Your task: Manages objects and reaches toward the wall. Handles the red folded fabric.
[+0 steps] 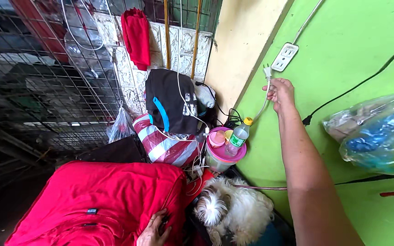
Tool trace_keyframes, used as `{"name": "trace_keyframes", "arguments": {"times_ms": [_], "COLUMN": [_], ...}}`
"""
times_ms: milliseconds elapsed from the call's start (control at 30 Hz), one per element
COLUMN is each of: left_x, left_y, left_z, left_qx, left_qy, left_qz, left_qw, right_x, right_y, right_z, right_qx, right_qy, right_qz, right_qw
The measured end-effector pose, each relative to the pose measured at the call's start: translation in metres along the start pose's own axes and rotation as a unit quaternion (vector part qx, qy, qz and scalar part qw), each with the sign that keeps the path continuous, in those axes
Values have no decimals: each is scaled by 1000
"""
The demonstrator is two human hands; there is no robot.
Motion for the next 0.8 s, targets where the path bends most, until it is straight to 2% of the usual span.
{"name": "trace_keyframes", "arguments": {"times_ms": [167, 400, 800], "left_x": [1, 2, 0], "left_y": [0, 0, 0], "left_z": [-1, -2, -1], "left_qx": [1, 10, 0], "left_qy": [-2, 0, -3], "left_qz": [4, 10, 5], "left_qw": [1000, 1000, 1000], "right_x": [6, 10, 16], "right_y": [0, -2, -15], "right_z": [-2, -4, -17], "right_qx": [-45, -72, -81], "right_qy": [51, -10, -27], "right_qz": [9, -43, -42], "right_qw": [998, 996, 995]}}
Point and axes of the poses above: each hand's wrist, its own y-axis away from the middle knuckle, its own z-axis out of the back of the hand, x = y × z, the point moved 5 cm from there along -y, towards the middle knuckle
